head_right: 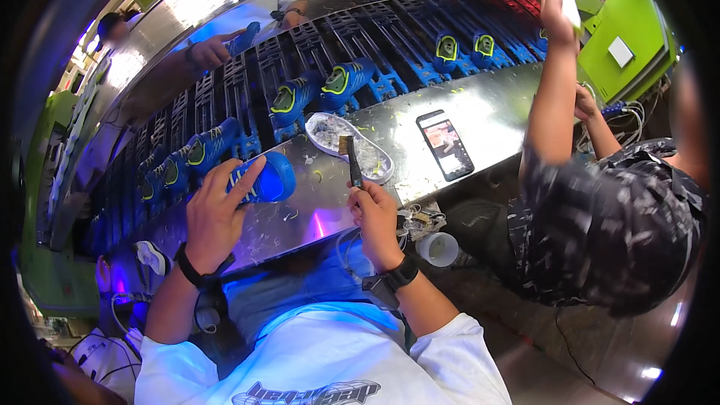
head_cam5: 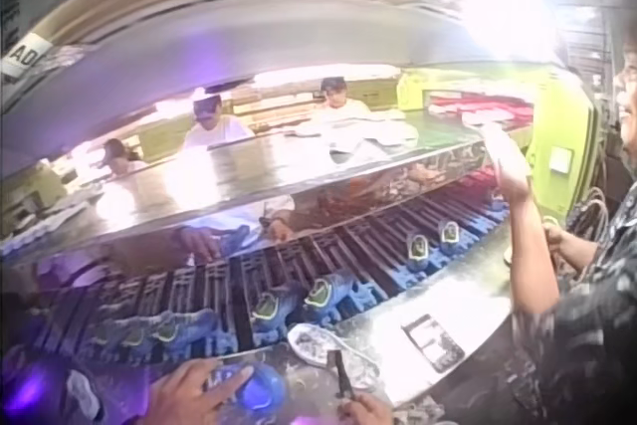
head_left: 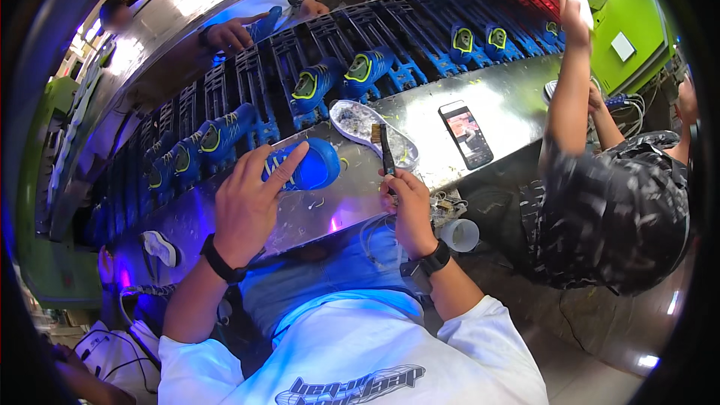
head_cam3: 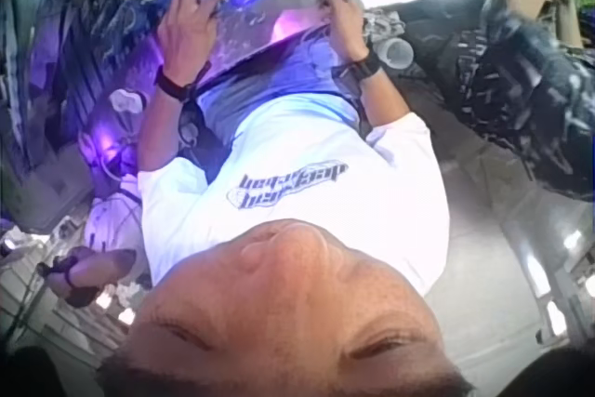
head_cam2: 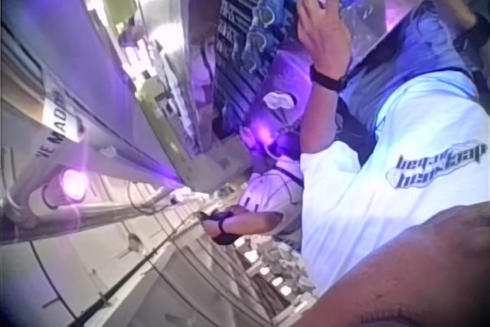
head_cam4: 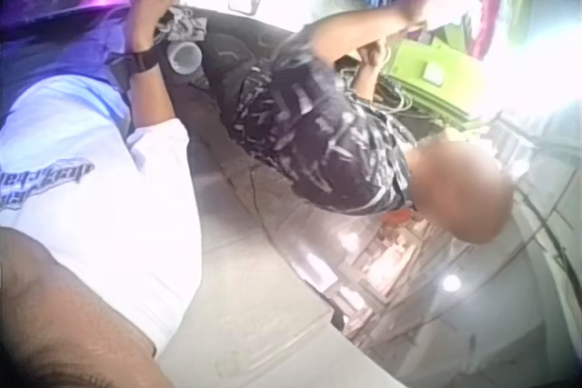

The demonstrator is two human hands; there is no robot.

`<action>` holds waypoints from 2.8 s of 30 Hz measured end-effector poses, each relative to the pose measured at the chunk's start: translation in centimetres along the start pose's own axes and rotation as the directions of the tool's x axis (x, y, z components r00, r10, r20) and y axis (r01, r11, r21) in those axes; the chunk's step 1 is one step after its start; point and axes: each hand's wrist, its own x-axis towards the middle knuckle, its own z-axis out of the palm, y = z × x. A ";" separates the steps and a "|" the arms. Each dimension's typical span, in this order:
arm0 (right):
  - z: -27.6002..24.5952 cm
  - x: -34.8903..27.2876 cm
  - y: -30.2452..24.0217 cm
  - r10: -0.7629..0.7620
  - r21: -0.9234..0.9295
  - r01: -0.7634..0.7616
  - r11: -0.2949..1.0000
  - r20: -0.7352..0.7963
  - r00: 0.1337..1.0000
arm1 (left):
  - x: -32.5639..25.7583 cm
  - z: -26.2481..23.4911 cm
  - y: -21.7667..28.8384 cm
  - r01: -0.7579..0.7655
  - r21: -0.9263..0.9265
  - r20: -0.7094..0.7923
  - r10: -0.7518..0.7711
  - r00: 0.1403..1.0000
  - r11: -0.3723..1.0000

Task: The person uses a small knife to trim excess material from the edges of blue athletic shoes. They pick up shoes from a conveyor belt, scrape the sides and heel areas, and place the shoes back on the belt.

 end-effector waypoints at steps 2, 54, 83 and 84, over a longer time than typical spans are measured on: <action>0.0 0.0 0.1 -0.005 -0.038 0.006 0.999 0.024 1.000 | -0.2 -0.1 -0.2 0.020 -0.026 0.010 -0.020 1.000 0.999; 15.2 -8.5 0.8 -0.067 -0.566 0.754 0.333 0.783 0.618 | -17.8 -2.3 -10.1 0.288 -0.921 0.384 -0.491 0.782 -0.262; 14.4 -8.1 -0.9 -0.136 -0.489 0.820 0.297 0.828 0.543 | -16.4 -3.3 -8.7 0.361 -0.809 0.576 -0.506 0.642 -0.463; 14.5 -8.0 -1.1 -0.149 -0.475 0.830 0.292 0.835 0.530 | -16.4 -3.2 -8.7 0.355 -0.802 0.582 -0.492 0.648 -0.481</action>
